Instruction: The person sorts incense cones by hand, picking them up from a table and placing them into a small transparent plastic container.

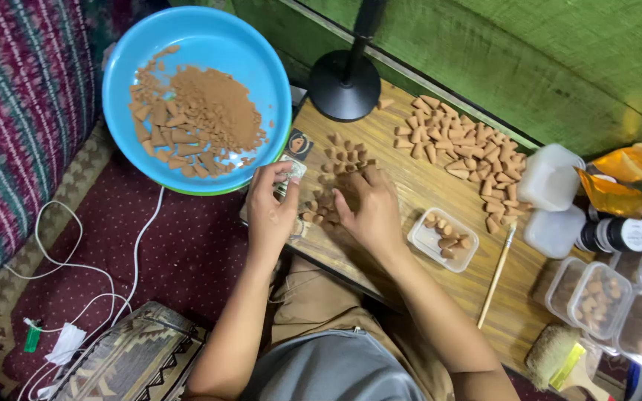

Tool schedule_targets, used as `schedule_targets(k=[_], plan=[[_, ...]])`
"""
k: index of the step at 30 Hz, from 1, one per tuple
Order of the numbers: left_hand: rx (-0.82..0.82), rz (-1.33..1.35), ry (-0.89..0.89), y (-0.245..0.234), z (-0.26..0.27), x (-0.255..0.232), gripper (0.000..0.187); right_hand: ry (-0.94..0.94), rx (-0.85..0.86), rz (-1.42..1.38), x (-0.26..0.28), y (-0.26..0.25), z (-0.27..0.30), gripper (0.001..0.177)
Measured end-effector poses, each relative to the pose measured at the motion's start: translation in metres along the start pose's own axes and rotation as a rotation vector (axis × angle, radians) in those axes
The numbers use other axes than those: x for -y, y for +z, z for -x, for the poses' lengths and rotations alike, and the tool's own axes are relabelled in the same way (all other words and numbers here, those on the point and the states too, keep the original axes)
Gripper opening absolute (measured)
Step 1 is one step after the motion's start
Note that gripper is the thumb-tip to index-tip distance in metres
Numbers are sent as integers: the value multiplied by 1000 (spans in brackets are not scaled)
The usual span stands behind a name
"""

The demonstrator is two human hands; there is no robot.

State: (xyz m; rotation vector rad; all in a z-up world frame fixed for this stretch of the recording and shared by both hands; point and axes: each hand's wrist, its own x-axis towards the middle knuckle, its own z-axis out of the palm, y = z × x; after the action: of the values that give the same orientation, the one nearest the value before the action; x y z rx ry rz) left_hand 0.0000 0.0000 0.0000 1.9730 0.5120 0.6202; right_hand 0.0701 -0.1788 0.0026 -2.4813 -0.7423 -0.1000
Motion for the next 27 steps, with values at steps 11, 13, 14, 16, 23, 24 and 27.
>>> schedule_targets(k=[11, 13, 14, 16, 23, 24, 27], plan=[[43, 25, -102, -13, -6, 3, 23, -6, 139, 85, 9, 40, -10, 22], [54, 26, -112, -11, -6, 0, 22, -23, 124, 80, 13, 33, -12, 21], [42, 7, -88, -10, -6, -1, 22, -10, 108, 74, 18, 26, -13, 20], [34, -10, -60, -6, -5, -7, 23, 8, 88, 68, 21, 7, -13, 19], [10, 168, 106, 37, 14, -54, 22, 115, -206, -215, -8, -79, 20, 12], [-2, 217, 136, 44, 19, -68, 21, 152, -252, -242, -15, -90, 28, 13], [82, 355, 117, 77, 45, -90, 24, 246, -348, -232, -26, -123, 51, 11]])
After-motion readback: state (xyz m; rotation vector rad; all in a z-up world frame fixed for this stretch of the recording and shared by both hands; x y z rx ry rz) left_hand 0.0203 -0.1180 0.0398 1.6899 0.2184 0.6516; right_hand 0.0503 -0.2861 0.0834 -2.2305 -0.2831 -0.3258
